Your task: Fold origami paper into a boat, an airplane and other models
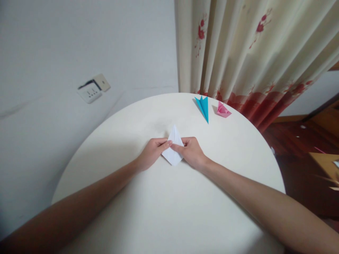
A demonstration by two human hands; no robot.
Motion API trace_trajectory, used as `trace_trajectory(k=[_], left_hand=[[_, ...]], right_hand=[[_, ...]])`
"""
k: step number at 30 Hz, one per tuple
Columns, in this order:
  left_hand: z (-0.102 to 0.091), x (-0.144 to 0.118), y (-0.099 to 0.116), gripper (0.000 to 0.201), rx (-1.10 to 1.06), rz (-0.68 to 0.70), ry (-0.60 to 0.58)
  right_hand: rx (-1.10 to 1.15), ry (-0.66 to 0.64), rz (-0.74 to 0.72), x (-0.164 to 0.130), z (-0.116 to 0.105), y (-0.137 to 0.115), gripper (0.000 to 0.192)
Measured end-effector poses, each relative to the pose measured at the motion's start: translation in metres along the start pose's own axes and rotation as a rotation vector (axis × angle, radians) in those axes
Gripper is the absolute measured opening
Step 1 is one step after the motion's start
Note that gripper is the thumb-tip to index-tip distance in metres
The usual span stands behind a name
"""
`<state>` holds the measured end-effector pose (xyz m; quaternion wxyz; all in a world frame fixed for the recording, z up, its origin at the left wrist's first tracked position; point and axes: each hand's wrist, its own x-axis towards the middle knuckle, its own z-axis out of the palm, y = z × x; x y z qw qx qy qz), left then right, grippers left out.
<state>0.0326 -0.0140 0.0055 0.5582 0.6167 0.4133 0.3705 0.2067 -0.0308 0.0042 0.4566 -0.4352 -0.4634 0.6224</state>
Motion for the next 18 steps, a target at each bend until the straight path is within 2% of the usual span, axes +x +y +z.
trace_trajectory(k=[6,14,18], left_hand=[[-0.002,0.000,0.000,0.038,0.054,0.014,-0.095],[0.001,0.003,-0.008,0.028,-0.060,0.005,-0.073],[0.003,0.005,-0.011,0.045,-0.095,0.069,-0.059]], right_hand=[[0.036,0.112,-0.057,0.003,0.000,0.000,0.039],[-0.005,0.158,-0.075,0.006,-0.004,-0.001,0.038],[0.021,0.157,-0.080,0.007,-0.005,-0.001,0.039]])
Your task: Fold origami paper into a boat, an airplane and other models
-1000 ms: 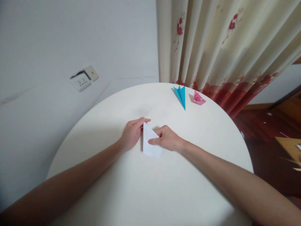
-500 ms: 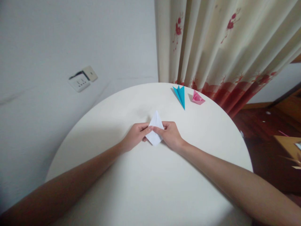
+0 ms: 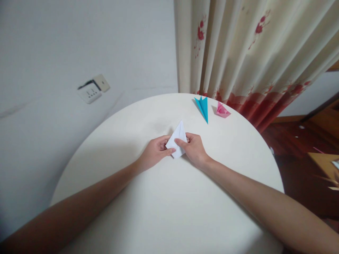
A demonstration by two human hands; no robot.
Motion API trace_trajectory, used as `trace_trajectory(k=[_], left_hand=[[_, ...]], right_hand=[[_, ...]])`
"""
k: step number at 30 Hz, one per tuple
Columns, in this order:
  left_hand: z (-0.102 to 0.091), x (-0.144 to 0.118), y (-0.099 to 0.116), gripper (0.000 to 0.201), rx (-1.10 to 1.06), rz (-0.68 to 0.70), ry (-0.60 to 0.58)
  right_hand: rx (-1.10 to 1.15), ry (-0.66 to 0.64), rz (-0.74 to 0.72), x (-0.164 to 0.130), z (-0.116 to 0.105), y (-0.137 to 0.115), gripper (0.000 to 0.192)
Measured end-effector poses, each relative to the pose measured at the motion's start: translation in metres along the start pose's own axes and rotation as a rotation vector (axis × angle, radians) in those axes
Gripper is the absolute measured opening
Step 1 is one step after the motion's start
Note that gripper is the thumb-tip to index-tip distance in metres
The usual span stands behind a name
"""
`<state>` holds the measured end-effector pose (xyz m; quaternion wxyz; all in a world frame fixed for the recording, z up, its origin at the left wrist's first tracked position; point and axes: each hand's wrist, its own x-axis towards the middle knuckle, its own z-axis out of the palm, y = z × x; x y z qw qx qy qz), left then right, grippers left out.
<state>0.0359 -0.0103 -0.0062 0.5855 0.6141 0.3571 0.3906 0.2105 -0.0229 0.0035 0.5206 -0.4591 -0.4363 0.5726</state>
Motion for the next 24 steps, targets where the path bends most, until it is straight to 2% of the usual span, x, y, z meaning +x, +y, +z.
trace_trajectory(k=[4,10,15,16,22,24], left_hand=[[-0.0009,0.0010,-0.0022,0.062,0.031,0.023,0.036],[-0.0032,0.0020,-0.0013,0.045,0.056,0.042,0.100],[-0.0025,0.0006,-0.0002,0.074,0.008,0.060,0.113],[-0.0026,0.0005,-0.0004,0.075,0.015,0.061,0.117],[-0.0078,0.0031,-0.0030,0.036,0.190,0.103,0.243],[-0.0095,0.0036,-0.0018,0.031,0.263,0.097,0.290]], right_hand=[[0.026,-0.014,-0.001,0.0010,-0.0002,-0.0005,0.039],[0.017,-0.046,-0.020,0.0031,0.0005,0.0007,0.044],[0.010,-0.037,-0.038,0.0054,-0.0018,0.0026,0.052],[0.001,-0.035,-0.043,0.0058,-0.0020,0.0030,0.053],[-0.016,-0.065,-0.061,0.0047,0.0007,0.0032,0.054],[-0.002,-0.068,-0.044,0.0030,0.0019,0.0009,0.054]])
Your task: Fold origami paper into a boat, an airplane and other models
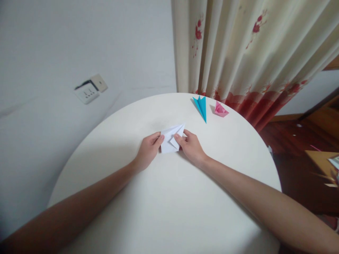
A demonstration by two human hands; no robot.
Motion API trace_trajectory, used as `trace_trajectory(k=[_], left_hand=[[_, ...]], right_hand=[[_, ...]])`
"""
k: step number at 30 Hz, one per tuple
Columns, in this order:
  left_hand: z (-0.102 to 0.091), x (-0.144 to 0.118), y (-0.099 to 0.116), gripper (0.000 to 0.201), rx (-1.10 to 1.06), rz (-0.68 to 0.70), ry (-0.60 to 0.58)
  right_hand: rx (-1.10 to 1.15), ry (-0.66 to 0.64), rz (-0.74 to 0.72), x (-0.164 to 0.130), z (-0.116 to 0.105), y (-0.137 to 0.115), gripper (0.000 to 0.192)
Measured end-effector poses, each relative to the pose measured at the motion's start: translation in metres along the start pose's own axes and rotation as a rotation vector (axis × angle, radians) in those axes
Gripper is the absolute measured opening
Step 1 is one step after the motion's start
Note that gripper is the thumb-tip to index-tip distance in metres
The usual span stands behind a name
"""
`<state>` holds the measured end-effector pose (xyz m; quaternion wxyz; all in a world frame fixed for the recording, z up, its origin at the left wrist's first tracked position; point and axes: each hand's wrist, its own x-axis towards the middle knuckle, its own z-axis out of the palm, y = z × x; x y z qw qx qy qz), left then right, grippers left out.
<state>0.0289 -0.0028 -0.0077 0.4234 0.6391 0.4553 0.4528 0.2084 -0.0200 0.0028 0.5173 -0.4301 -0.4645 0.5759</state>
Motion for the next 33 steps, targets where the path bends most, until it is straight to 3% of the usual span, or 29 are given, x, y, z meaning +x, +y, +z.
trace_trajectory(k=[7,9,15,20,33], left_hand=[[-0.001,-0.001,0.007,0.031,0.087,0.023,0.064],[-0.001,-0.001,0.006,0.031,0.076,0.001,0.097],[-0.004,0.005,-0.004,0.028,-0.089,-0.083,0.174],[-0.004,0.009,-0.007,0.028,-0.218,-0.127,0.197],[-0.004,0.008,-0.009,0.026,-0.214,-0.108,0.193]], right_hand=[[0.060,0.050,0.118,-0.001,-0.001,-0.010,0.036],[0.082,0.049,0.126,0.000,-0.002,-0.010,0.038],[0.144,-0.085,0.103,-0.001,-0.002,-0.006,0.030],[0.138,-0.169,0.080,-0.003,-0.003,-0.005,0.042],[0.181,-0.139,0.100,-0.002,-0.003,-0.005,0.049]])
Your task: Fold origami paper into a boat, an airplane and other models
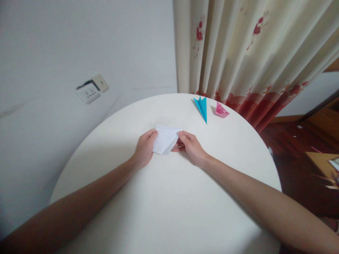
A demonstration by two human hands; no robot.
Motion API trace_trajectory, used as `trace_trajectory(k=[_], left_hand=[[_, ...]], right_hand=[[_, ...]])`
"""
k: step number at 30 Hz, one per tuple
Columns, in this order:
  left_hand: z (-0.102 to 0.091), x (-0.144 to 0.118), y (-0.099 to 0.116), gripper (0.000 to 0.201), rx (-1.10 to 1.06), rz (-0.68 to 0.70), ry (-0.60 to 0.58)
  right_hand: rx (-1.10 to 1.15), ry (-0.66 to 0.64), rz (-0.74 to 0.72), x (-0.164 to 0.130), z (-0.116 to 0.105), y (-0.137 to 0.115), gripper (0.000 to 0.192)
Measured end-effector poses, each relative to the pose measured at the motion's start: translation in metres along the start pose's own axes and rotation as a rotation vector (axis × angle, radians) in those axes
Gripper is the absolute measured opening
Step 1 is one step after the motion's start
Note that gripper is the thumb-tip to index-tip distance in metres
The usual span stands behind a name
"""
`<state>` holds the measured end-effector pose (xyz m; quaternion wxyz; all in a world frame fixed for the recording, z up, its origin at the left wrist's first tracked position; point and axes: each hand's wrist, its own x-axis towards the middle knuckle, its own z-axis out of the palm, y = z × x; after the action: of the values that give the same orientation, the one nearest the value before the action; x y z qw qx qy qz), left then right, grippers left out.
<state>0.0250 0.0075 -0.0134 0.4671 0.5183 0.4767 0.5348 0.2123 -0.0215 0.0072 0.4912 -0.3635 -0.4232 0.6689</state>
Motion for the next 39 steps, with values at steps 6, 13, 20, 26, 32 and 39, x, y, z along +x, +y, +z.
trace_trajectory(k=[6,13,20,26,32,39], left_hand=[[0.000,0.000,-0.001,0.027,-0.009,-0.010,0.004],[0.000,0.000,0.000,0.027,-0.015,-0.006,-0.024],[-0.005,0.005,0.002,0.035,0.059,0.012,-0.120],[-0.009,0.001,0.010,0.055,0.491,0.371,0.044],[-0.005,-0.011,0.013,0.039,0.698,0.589,-0.287],[-0.012,-0.003,-0.001,0.047,0.717,0.473,-0.424]], right_hand=[[-0.009,0.005,0.008,0.000,0.000,0.000,0.046],[-0.070,0.155,-0.028,0.002,0.001,0.001,0.026],[-0.245,0.281,-0.116,0.007,-0.006,0.004,0.026],[-0.334,0.374,-0.108,0.010,-0.011,0.003,0.017],[-0.424,0.410,-0.061,0.012,-0.014,0.000,0.018],[-0.969,0.250,-0.085,0.011,-0.026,-0.002,0.033]])
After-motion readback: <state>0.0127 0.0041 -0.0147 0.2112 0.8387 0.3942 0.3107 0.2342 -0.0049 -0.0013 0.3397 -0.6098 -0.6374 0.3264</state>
